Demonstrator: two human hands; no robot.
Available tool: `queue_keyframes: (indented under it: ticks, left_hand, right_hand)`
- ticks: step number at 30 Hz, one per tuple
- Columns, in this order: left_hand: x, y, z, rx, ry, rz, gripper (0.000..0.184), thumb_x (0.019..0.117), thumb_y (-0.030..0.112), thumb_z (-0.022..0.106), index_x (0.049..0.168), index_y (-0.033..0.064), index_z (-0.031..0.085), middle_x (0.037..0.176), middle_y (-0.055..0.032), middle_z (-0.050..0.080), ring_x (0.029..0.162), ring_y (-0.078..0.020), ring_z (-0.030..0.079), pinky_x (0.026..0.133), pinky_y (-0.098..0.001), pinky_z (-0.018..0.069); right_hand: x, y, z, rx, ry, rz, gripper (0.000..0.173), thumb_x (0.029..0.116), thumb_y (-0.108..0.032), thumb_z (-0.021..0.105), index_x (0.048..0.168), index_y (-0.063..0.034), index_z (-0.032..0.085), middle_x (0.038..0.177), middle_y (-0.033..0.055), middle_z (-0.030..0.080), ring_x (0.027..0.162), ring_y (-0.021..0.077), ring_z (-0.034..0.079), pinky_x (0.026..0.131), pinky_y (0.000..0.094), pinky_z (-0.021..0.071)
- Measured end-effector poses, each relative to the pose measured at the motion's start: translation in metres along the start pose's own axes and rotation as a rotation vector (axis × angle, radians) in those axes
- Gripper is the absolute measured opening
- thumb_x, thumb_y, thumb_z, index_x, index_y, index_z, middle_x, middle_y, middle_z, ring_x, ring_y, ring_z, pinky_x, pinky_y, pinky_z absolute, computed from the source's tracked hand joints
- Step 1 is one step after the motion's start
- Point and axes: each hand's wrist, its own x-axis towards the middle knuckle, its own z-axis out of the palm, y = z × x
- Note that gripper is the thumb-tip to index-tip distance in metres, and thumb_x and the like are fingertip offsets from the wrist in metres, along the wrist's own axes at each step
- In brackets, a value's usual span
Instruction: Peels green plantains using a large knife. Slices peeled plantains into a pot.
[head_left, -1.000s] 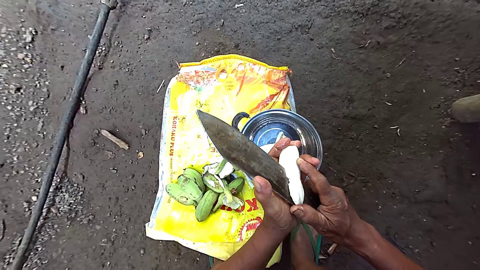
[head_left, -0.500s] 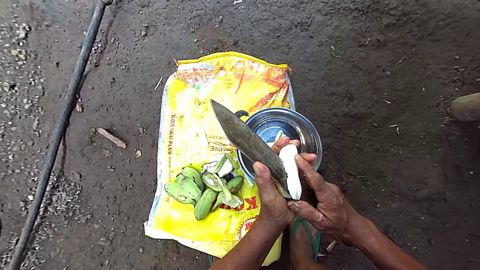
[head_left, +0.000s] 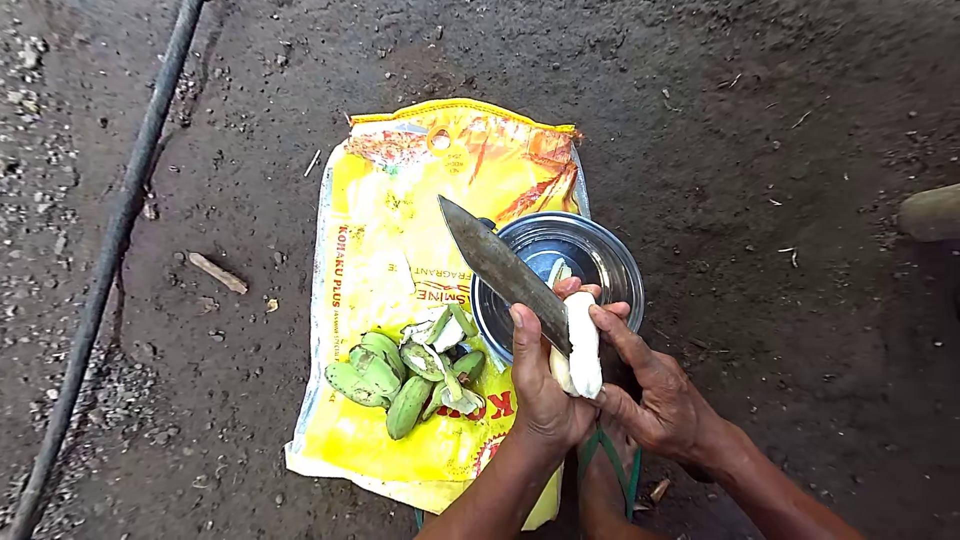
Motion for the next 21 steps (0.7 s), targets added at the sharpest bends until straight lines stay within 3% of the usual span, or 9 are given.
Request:
queue_keyframes:
  ticks: [7,11,13,15,18,21]
  left_hand:
    - [0.004,0.004,-0.002,-0.037,0.092,-0.050,0.056,0.1045,0.056,0.036,0.117,0.0081,0.062,0.103,-0.0151,0.072,0.098,-0.0255,0.072,0.083,-0.0389,0.0608]
    - [0.007,0.007,-0.006,-0.034,0.142,-0.114,0.057,0.1076,0.052,0.028,0.119,0.0056,0.058,0.103,-0.0142,0.071,0.097,-0.0220,0.072,0.083,-0.0358,0.0605]
    - [0.009,0.010,-0.009,0.010,0.155,-0.142,0.056,0.1091,0.049,0.023,0.117,0.0056,0.058,0.101,-0.0115,0.070,0.095,-0.0185,0.071,0.082,-0.0334,0.0601]
    - [0.012,0.013,-0.011,0.048,0.175,-0.173,0.055,0.1101,0.046,0.022,0.115,0.0056,0.058,0.100,-0.0109,0.069,0.094,-0.0172,0.070,0.081,-0.0318,0.0596]
    - [0.014,0.016,-0.016,0.059,0.165,-0.224,0.054,0.1103,0.047,0.021,0.117,0.0059,0.056,0.103,-0.0112,0.068,0.097,-0.0170,0.070,0.084,-0.0313,0.0593]
    - [0.018,0.020,-0.025,0.075,0.103,-0.308,0.056,0.1098,0.048,0.022,0.119,0.0058,0.056,0.105,-0.0125,0.068,0.098,-0.0192,0.070,0.085,-0.0334,0.0594]
  right_hand:
    - [0.004,0.008,0.000,-0.037,-0.016,0.059,0.066,0.1025,-0.040,0.057,0.148,0.0069,0.046,0.123,0.0176,0.069,0.110,0.0066,0.067,0.094,0.0215,0.0533]
    - [0.005,0.017,-0.002,-0.094,-0.032,0.073,0.064,0.1031,-0.041,0.054,0.149,0.0026,0.049,0.126,0.0167,0.069,0.113,0.0106,0.067,0.097,0.0253,0.0533]
    - [0.006,0.020,-0.002,-0.093,-0.046,0.106,0.060,0.1027,-0.041,0.054,0.148,-0.0007,0.051,0.117,0.0139,0.072,0.099,0.0092,0.069,0.087,0.0253,0.0556]
    - [0.007,0.023,-0.001,-0.087,-0.060,0.130,0.059,0.1026,-0.040,0.055,0.148,-0.0026,0.051,0.115,0.0127,0.072,0.094,0.0082,0.068,0.083,0.0248,0.0557]
    - [0.006,0.027,-0.001,-0.078,-0.084,0.168,0.059,0.1026,-0.040,0.055,0.150,-0.0062,0.049,0.128,0.0112,0.069,0.107,0.0076,0.068,0.091,0.0251,0.0547]
    - [0.006,0.028,-0.002,0.004,-0.104,0.234,0.058,0.1025,-0.040,0.055,0.151,-0.0075,0.049,0.126,0.0097,0.069,0.101,0.0028,0.067,0.089,0.0213,0.0536]
